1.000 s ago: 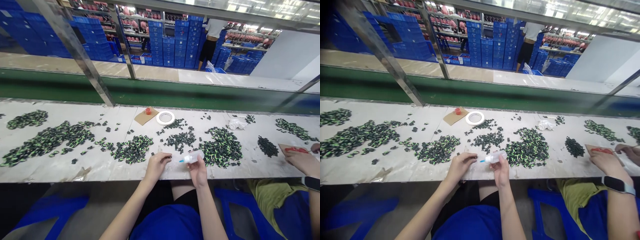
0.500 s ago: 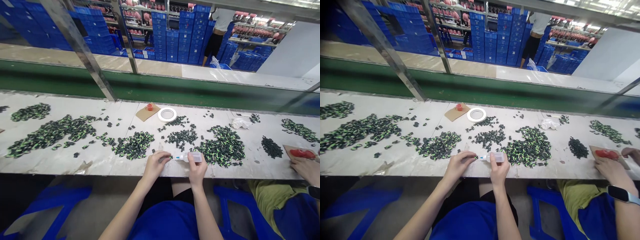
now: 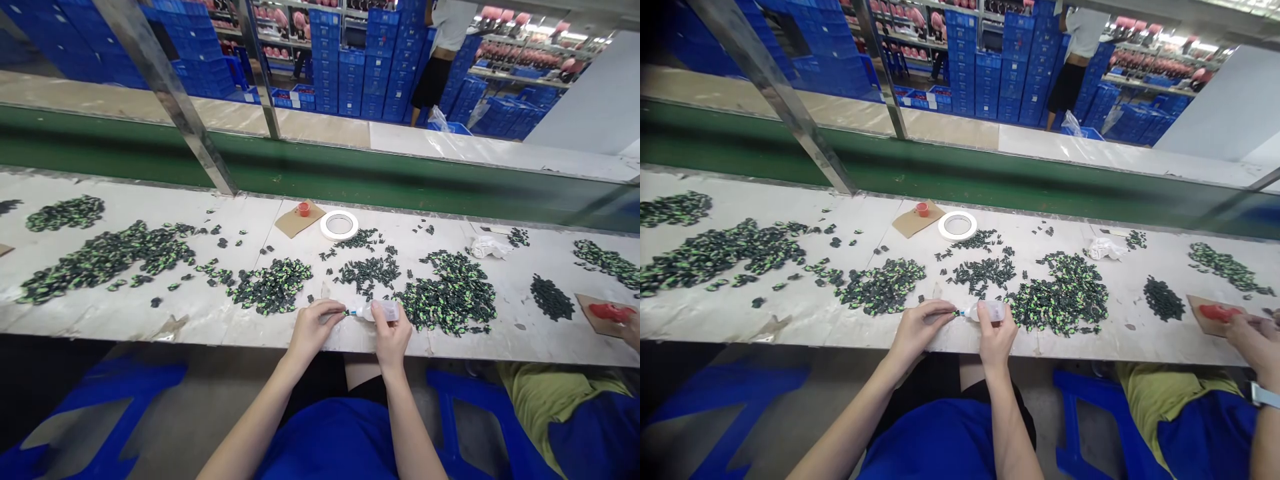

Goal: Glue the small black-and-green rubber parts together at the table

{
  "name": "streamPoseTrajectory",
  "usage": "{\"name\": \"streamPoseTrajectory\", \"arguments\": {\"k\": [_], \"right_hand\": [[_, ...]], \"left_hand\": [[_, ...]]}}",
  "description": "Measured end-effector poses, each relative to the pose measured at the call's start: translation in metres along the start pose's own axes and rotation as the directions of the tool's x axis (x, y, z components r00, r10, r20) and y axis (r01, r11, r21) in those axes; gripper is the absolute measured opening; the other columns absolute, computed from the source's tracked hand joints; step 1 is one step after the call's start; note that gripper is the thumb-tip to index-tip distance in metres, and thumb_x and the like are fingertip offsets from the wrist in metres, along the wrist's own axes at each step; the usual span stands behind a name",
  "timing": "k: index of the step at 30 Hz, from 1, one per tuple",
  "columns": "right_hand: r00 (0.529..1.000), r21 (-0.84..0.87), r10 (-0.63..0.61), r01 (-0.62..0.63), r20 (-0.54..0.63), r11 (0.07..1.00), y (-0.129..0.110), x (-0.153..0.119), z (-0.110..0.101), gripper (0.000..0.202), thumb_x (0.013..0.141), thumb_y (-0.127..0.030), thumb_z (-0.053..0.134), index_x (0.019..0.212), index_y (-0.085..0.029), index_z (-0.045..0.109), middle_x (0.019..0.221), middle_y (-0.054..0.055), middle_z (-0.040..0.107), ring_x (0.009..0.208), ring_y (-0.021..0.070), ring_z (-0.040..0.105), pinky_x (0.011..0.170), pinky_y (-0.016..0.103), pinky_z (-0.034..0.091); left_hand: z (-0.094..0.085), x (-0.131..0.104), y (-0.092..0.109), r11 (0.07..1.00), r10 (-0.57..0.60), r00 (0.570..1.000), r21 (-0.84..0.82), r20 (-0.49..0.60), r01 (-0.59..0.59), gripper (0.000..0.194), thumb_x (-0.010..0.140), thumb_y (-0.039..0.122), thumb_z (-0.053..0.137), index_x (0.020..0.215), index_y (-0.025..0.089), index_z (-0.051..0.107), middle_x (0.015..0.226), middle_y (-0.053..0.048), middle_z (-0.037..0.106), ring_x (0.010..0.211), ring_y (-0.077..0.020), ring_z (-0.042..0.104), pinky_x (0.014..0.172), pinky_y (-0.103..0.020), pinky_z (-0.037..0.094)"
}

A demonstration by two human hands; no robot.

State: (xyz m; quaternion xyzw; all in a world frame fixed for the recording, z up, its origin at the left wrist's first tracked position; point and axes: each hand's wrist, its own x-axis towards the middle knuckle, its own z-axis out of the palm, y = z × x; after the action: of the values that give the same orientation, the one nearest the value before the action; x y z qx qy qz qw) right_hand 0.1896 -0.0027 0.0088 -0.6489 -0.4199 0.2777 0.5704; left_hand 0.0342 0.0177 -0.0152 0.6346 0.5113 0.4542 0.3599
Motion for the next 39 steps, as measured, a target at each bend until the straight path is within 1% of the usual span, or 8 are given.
{"name": "streamPoseTrajectory", "arguments": {"k": [8, 14, 22, 31, 33, 36, 38, 39], "right_hand": [[1.000, 0.000, 0.006, -0.006, -0.001, 1.000, 0.0005, 0.0005, 0.0000, 0.033, 0.073, -0.050, 0.066, 0.068, -0.018, 0.056, 0.059, 0.001, 0.065, 0.054, 0.0161, 0.056, 0.053, 0.026, 0.042], [0.999, 0.002, 0.006, -0.006, -0.034, 1.000, 0.0025, 0.0014, -0.0007, 0.034, 0.073, -0.050, 0.066, 0.068, -0.018, 0.055, 0.058, 0.000, 0.064, 0.054, 0.0161, 0.055, 0.053, 0.026, 0.042], [1.000, 0.020, 0.012, -0.012, -0.001, 1.000, 0.0015, 0.0014, 0.0012, 0.033, 0.073, -0.050, 0.066, 0.069, -0.019, 0.055, 0.060, 0.001, 0.065, 0.054, 0.0165, 0.057, 0.053, 0.026, 0.043], [0.999, 0.009, 0.023, -0.022, -0.023, 1.000, 0.0019, 0.0006, 0.0021, 0.034, 0.074, -0.050, 0.065, 0.068, -0.018, 0.054, 0.057, 0.000, 0.062, 0.053, 0.0155, 0.055, 0.052, 0.026, 0.042], [0.998, 0.033, 0.033, -0.031, -0.047, 0.999, 0.0035, 0.0008, 0.0012, 0.034, 0.072, -0.050, 0.067, 0.068, -0.018, 0.054, 0.058, 0.000, 0.062, 0.053, 0.0155, 0.054, 0.052, 0.026, 0.042], [0.991, 0.159, 0.058, -0.038, -0.117, 0.986, 0.0054, 0.0028, -0.0023, 0.035, 0.071, -0.051, 0.067, 0.071, -0.018, 0.054, 0.059, -0.001, 0.060, 0.052, 0.0144, 0.053, 0.049, 0.025, 0.042], [0.987, 0.227, 0.053, -0.019, -0.148, 0.974, 0.0054, 0.0043, -0.0047, 0.035, 0.072, -0.051, 0.066, 0.074, -0.018, 0.054, 0.060, -0.001, 0.059, 0.050, 0.0135, 0.053, 0.049, 0.025, 0.043], [0.988, 0.231, 0.037, -0.001, -0.150, 0.973, 0.0049, 0.0048, -0.0051, 0.034, 0.072, -0.050, 0.067, 0.075, -0.018, 0.054, 0.061, -0.001, 0.059, 0.051, 0.0136, 0.054, 0.050, 0.026, 0.044]], "left_hand": [[0.0000, 0.0003, -0.0001, 1.000, -0.008, 1.000, 0.005, -0.001, 0.008, 0.008, 0.076, 0.021, 0.070, 0.081, 0.023, 0.076, 0.085, -0.005, 0.077, 0.086, -0.0220, 0.071, 0.083, -0.035, 0.057], [-0.0001, 0.0004, 0.0004, 1.000, -0.006, 1.000, -0.003, -0.002, 0.006, 0.009, 0.075, 0.019, 0.069, 0.080, 0.023, 0.076, 0.085, -0.005, 0.076, 0.086, -0.0220, 0.071, 0.084, -0.036, 0.057], [0.0001, 0.0010, -0.0008, 0.999, -0.031, 1.000, -0.012, -0.006, 0.031, 0.010, 0.073, 0.018, 0.070, 0.079, 0.022, 0.076, 0.086, -0.006, 0.076, 0.086, -0.0221, 0.071, 0.084, -0.035, 0.057], [-0.0006, 0.0009, 0.0008, 1.000, -0.002, 1.000, -0.003, -0.004, 0.002, 0.008, 0.075, 0.021, 0.069, 0.079, 0.022, 0.076, 0.084, -0.006, 0.077, 0.085, -0.0223, 0.071, 0.083, -0.036, 0.057], [0.0000, 0.0010, 0.0001, 1.000, 0.002, 1.000, 0.000, -0.007, -0.002, 0.008, 0.075, 0.022, 0.069, 0.079, 0.022, 0.076, 0.084, -0.006, 0.077, 0.084, -0.0222, 0.071, 0.083, -0.036, 0.057], [0.0010, 0.0011, -0.0005, 1.000, -0.004, 1.000, 0.002, -0.007, 0.004, 0.008, 0.075, 0.021, 0.069, 0.078, 0.023, 0.076, 0.085, -0.005, 0.076, 0.084, -0.0220, 0.071, 0.082, -0.036, 0.057], [0.0006, 0.0004, -0.0002, 1.000, -0.011, 1.000, -0.002, -0.004, 0.011, 0.008, 0.074, 0.020, 0.069, 0.078, 0.022, 0.076, 0.085, -0.005, 0.076, 0.086, -0.0222, 0.071, 0.083, -0.036, 0.057], [-0.0004, -0.0004, 0.0000, 1.000, -0.012, 1.000, -0.005, -0.003, 0.012, 0.009, 0.074, 0.019, 0.069, 0.079, 0.022, 0.076, 0.085, -0.005, 0.076, 0.086, -0.0222, 0.071, 0.083, -0.035, 0.057]]}}
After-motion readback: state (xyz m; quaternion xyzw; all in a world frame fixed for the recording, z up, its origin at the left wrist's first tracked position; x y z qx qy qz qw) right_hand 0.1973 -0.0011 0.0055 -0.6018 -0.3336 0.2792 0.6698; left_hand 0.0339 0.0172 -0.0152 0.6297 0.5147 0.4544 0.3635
